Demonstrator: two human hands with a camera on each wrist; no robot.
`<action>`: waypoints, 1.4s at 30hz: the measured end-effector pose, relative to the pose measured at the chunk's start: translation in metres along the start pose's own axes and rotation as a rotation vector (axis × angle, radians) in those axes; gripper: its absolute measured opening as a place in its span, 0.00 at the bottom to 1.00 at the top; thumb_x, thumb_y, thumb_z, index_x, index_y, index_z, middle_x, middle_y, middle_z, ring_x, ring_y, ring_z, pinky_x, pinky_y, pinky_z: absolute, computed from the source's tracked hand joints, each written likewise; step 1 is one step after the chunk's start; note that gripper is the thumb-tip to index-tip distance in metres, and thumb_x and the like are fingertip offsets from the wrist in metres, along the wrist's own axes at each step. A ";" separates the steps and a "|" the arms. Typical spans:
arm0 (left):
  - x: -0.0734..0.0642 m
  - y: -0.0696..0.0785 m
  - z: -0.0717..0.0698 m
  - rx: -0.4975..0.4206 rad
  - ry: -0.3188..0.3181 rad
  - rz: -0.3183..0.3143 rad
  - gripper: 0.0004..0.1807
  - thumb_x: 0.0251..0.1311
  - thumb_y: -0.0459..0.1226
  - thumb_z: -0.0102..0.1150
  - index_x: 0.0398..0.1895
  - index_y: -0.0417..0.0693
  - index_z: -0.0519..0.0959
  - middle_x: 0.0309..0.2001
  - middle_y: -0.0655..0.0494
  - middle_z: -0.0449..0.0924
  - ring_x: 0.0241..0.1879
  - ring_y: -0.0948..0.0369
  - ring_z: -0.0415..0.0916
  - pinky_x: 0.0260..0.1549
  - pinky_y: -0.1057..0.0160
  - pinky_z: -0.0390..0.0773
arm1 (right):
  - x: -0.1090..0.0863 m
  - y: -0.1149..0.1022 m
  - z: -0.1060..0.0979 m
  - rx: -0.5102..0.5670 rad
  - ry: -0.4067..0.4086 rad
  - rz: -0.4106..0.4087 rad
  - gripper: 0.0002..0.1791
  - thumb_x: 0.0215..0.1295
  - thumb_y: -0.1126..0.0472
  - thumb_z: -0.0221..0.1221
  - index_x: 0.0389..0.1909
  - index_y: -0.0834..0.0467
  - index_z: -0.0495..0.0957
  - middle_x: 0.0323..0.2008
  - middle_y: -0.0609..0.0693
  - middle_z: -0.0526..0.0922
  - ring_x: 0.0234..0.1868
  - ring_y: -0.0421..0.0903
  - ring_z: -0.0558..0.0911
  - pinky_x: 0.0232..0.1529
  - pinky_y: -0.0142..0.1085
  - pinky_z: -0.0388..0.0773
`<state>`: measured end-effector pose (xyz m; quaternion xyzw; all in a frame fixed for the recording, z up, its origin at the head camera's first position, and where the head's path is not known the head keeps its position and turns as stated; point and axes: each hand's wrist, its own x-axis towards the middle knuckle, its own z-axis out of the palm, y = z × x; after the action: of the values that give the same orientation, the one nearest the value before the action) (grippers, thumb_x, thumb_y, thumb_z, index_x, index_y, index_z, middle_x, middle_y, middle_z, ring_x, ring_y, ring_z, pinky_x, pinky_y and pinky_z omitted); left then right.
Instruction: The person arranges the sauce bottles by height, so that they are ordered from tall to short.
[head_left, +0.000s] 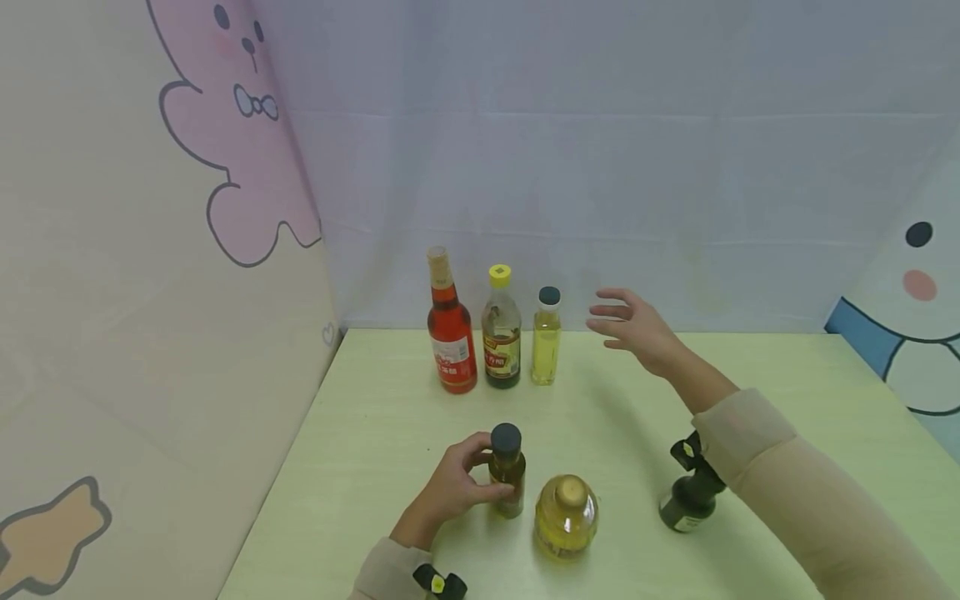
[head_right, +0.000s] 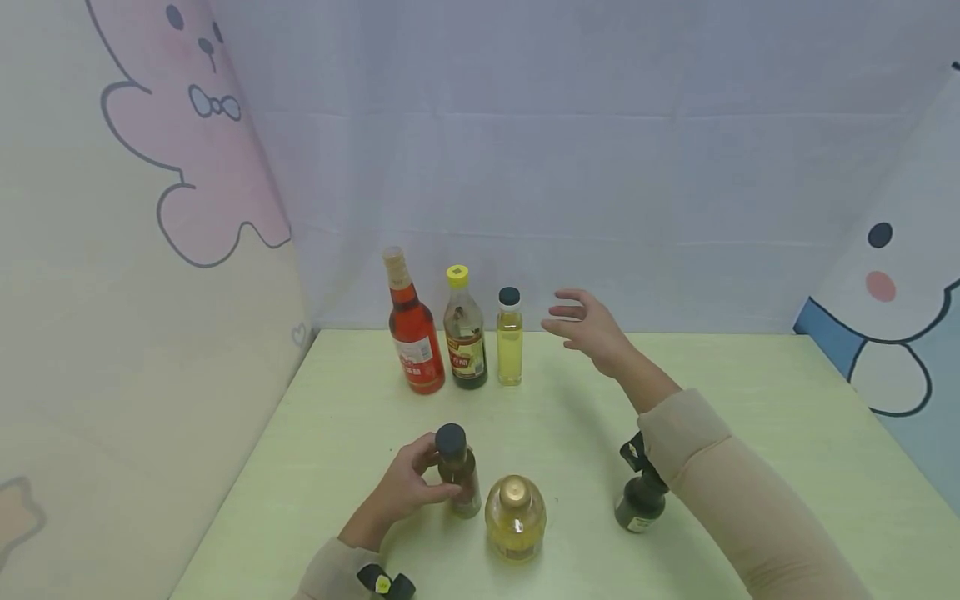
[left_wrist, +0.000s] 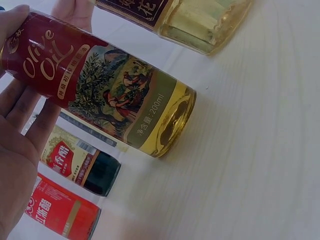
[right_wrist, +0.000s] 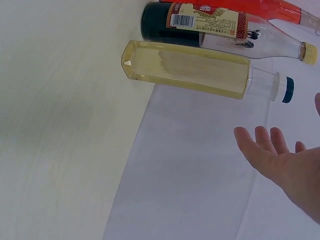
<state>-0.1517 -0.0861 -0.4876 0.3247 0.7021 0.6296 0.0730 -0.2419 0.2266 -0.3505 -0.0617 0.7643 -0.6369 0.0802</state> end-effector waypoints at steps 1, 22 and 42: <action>0.000 0.000 0.000 0.000 0.000 -0.002 0.26 0.51 0.28 0.71 0.54 0.38 0.74 0.52 0.48 0.78 0.54 0.56 0.73 0.54 0.55 0.74 | -0.002 -0.001 -0.001 0.003 -0.001 -0.001 0.38 0.70 0.64 0.57 0.74 0.64 0.47 0.68 0.68 0.60 0.66 0.64 0.64 0.63 0.59 0.62; 0.001 0.001 0.000 -0.005 0.006 0.000 0.26 0.51 0.28 0.71 0.54 0.38 0.75 0.52 0.47 0.78 0.54 0.56 0.72 0.54 0.54 0.74 | -0.024 -0.034 -0.009 0.015 -0.040 -0.059 0.37 0.71 0.63 0.57 0.74 0.63 0.47 0.68 0.65 0.61 0.65 0.57 0.66 0.63 0.55 0.63; 0.000 0.000 -0.001 0.001 -0.004 -0.020 0.27 0.52 0.28 0.71 0.56 0.38 0.74 0.53 0.48 0.77 0.56 0.56 0.72 0.56 0.55 0.73 | -0.059 -0.057 -0.018 -0.095 -0.053 -0.145 0.35 0.71 0.60 0.57 0.72 0.62 0.52 0.66 0.63 0.64 0.59 0.45 0.73 0.52 0.34 0.76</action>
<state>-0.1523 -0.0871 -0.4874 0.3188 0.7055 0.6278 0.0806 -0.1884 0.2454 -0.2883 -0.1376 0.7848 -0.6022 0.0510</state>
